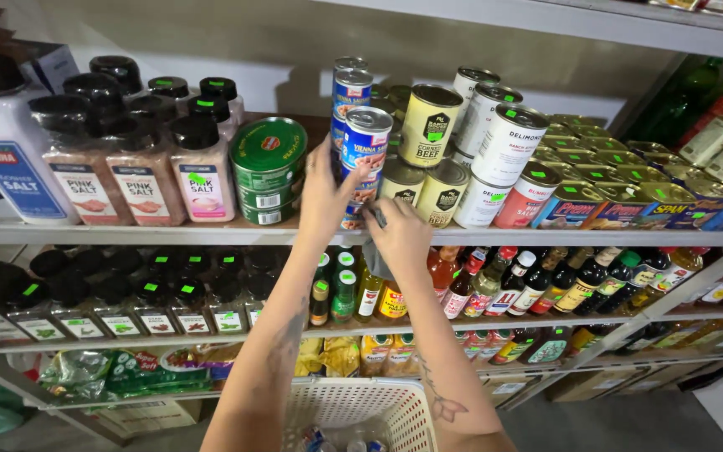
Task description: Cleaning and organizing canned goods on a grocery store shelf.
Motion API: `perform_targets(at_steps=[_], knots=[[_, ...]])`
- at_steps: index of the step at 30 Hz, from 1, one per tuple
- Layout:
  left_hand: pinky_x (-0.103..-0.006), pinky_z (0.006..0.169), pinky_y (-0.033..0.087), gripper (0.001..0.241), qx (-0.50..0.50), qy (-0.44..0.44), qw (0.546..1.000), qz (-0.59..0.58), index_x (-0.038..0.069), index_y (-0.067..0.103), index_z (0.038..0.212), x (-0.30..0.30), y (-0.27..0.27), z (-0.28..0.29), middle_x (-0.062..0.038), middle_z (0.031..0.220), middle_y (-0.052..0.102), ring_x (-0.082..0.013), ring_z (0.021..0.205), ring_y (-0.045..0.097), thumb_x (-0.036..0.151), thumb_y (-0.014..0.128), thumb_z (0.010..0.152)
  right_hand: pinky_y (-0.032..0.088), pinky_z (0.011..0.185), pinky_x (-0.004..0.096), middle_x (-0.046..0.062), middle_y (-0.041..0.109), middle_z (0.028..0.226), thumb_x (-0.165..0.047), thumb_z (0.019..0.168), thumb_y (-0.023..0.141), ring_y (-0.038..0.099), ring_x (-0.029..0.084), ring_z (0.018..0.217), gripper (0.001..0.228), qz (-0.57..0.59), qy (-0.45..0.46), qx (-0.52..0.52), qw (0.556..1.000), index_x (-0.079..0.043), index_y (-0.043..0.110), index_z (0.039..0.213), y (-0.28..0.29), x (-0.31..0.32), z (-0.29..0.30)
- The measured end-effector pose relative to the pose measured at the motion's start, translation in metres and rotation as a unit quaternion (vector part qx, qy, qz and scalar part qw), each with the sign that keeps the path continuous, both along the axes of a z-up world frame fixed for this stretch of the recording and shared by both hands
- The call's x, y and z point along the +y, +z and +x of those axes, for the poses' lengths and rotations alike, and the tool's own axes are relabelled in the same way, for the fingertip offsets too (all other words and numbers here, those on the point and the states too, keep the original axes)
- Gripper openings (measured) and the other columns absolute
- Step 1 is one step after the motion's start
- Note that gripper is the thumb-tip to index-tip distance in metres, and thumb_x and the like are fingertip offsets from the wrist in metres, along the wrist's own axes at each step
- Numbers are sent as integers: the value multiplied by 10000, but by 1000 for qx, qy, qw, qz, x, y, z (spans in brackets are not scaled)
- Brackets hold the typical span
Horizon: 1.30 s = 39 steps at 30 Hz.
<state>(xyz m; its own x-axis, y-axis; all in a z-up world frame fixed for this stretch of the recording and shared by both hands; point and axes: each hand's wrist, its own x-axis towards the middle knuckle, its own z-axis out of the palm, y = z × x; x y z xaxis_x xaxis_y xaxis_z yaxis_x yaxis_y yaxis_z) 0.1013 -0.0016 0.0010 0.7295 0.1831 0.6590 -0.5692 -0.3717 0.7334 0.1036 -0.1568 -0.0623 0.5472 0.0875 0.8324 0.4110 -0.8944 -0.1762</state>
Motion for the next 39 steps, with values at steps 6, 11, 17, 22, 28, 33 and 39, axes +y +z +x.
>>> perform_targets(at_steps=[6,11,17,22,28,33,39], knots=[[-532,774,601,509,147,192,940,238,201,658,1265,4,-58,-5,-83,858,747,-379,832,760,512,755,873,591,715,388,-66,718,874,-442,834,791,720,224,833,188,-74,15,-11,997,-313,743,962,-10,-5,12],[-557,719,616,417,185,207,931,237,204,695,1183,6,-56,21,-159,840,741,-440,821,750,460,773,863,593,799,455,-48,738,1096,-395,890,686,735,290,905,262,-125,-4,113,986,-300,744,1128,22,7,-10],[-567,737,618,309,213,176,937,216,167,709,1070,11,-55,60,-155,852,736,-440,861,747,384,787,864,570,930,527,-78,646,1372,-402,941,565,719,315,1081,387,-169,-5,259,951,-276,698,1282,51,17,-9],[-591,788,605,342,223,132,951,168,72,693,1136,8,-34,46,-242,917,737,-496,923,726,314,761,904,565,924,594,-32,573,1472,-435,931,524,719,438,1003,524,-214,-22,301,929,-239,602,1411,37,20,23],[-612,889,570,358,235,91,963,98,-6,644,1203,12,-26,33,-343,1051,706,-542,1043,680,255,690,963,563,902,619,13,511,1522,-372,920,502,704,493,997,588,-233,-19,304,923,-197,534,1481,55,30,2],[-569,874,595,340,247,79,959,113,67,690,1248,14,-38,52,-272,1017,737,-488,1022,703,253,660,965,538,937,656,5,420,1611,-258,867,500,674,533,1054,636,-234,-23,354,905,-206,517,1500,63,34,4],[-578,897,589,375,249,65,958,127,114,670,1308,13,-46,67,-261,1025,742,-469,1035,706,232,629,955,526,951,652,-32,362,1650,-268,835,488,659,528,1097,722,-238,-50,383,891,-214,450,1554,60,38,19]])
